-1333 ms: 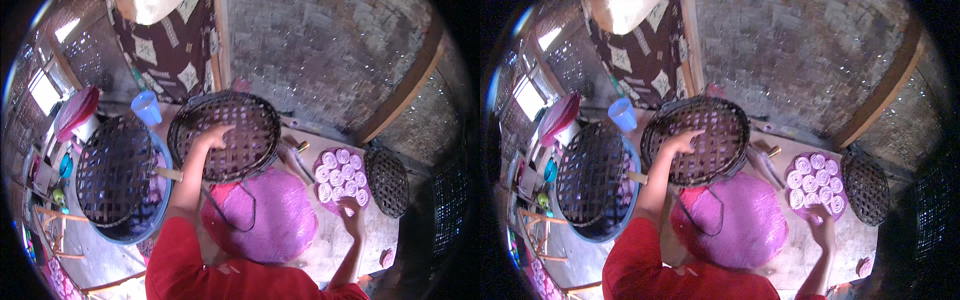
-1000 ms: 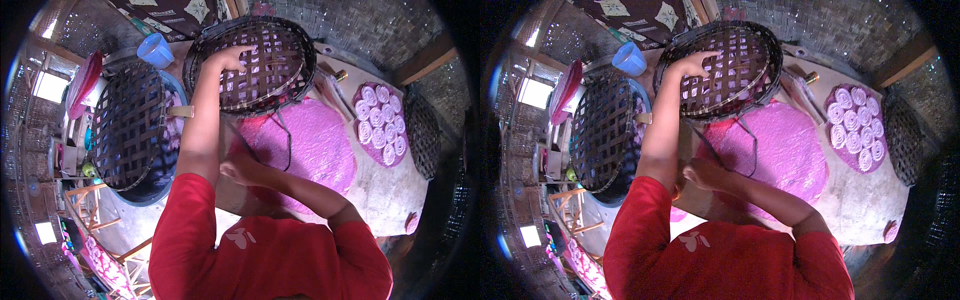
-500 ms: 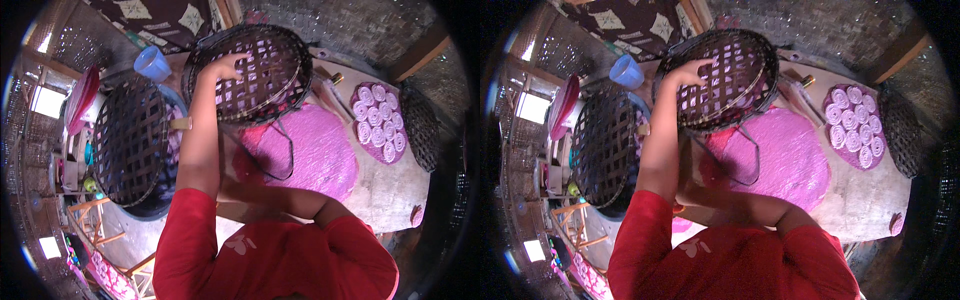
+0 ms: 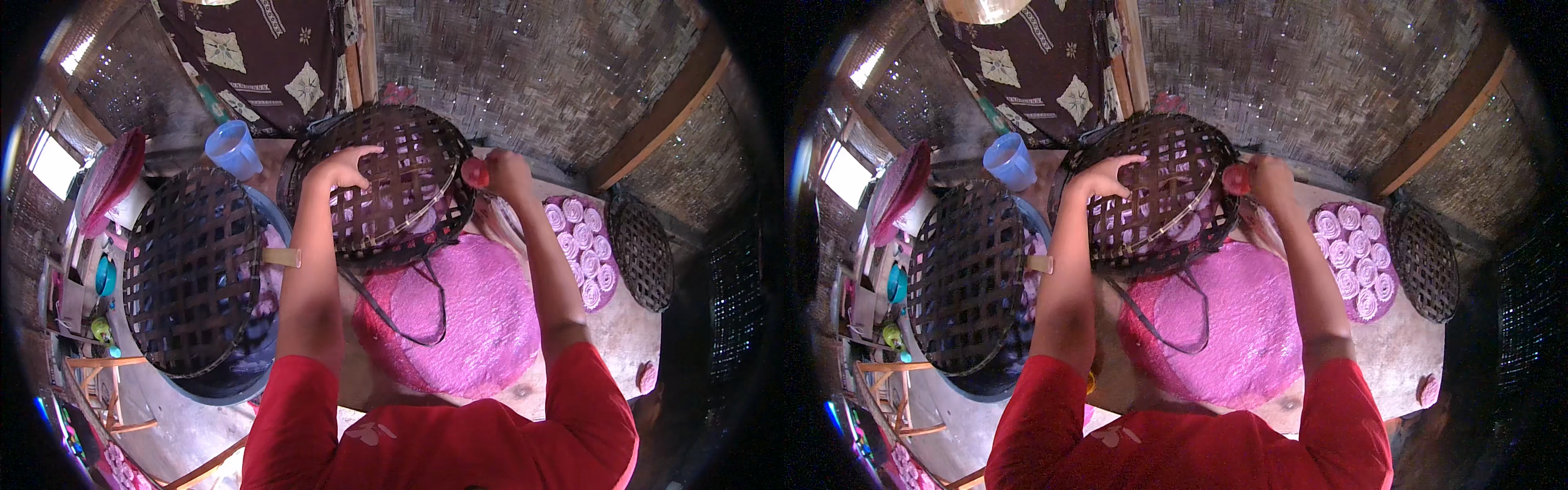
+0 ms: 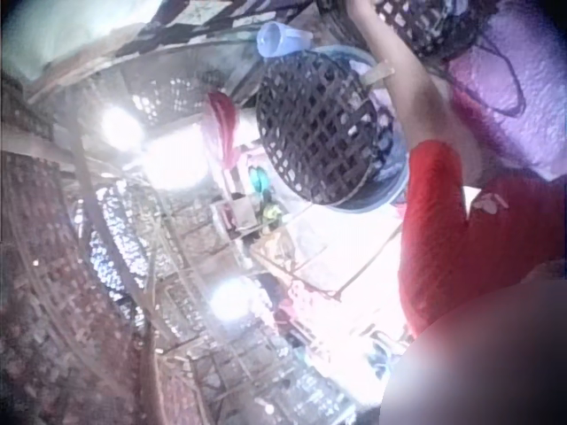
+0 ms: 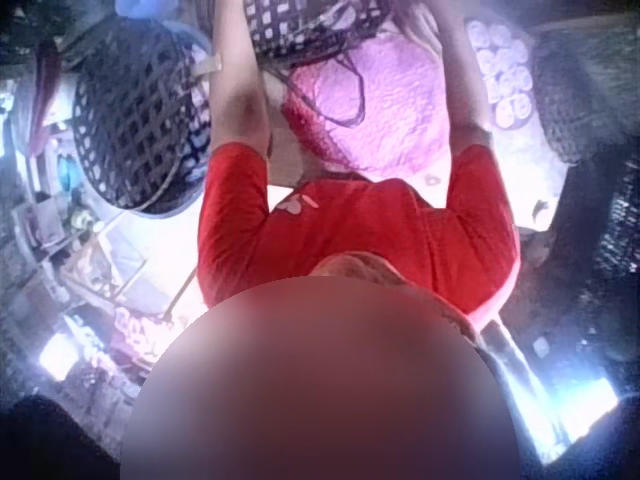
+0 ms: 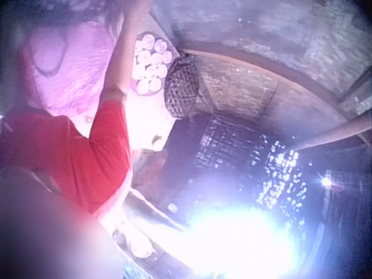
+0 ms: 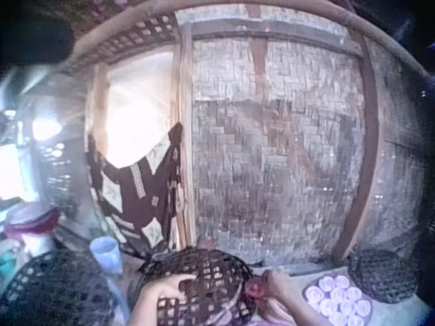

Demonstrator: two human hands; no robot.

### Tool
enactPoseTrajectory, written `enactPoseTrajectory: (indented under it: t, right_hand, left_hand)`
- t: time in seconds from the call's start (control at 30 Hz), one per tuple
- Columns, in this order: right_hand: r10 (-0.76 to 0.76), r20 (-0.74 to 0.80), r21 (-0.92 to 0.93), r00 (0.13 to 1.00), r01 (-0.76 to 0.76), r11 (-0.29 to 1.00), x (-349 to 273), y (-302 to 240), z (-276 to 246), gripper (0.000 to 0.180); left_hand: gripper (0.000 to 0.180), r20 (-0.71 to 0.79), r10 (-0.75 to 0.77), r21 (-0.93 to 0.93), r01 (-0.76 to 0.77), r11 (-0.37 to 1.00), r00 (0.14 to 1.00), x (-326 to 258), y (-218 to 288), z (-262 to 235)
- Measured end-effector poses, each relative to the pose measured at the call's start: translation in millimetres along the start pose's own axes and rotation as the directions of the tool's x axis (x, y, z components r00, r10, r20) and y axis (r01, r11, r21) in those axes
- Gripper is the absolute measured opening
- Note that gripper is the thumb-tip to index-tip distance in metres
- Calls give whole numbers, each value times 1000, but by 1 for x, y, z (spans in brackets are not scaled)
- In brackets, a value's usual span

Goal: The person scoops purple dough from a basin, uses a wooden mold to form rose-shaped rolls, and places them on a pink mat. They then transfer the rolls into woven baskets and cover them with lids.

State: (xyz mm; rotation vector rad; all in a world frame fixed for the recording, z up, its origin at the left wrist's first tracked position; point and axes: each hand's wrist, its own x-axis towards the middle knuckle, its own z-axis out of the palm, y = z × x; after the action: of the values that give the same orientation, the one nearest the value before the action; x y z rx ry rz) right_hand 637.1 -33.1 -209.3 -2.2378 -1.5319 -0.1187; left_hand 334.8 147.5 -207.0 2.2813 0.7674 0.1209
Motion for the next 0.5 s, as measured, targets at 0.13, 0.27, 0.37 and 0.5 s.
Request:
enactPoseTrajectory:
  t: [0.13,0.27,0.37,0.5]
  right_hand:
    - [-309,115,-475,944,325,818,53,-2,41,19]
    - [-351,233,-461,907,420,781,84,-9,76,27]
    - [-417,219,-457,882,470,755,90,-9,86,32]
    - [-393,142,-451,909,412,792,84,-2,76,27]
  left_hand:
    - [85,-2,4,30,-4,1000,1000,-3,4,1]
    - [85,-31,-21,15,21,1000,999,-6,9,-1]
    - [85,-32,21,45,-19,999,999,-5,8,0]
    - [87,-23,15,124,-12,992,1000,3,-1,11]
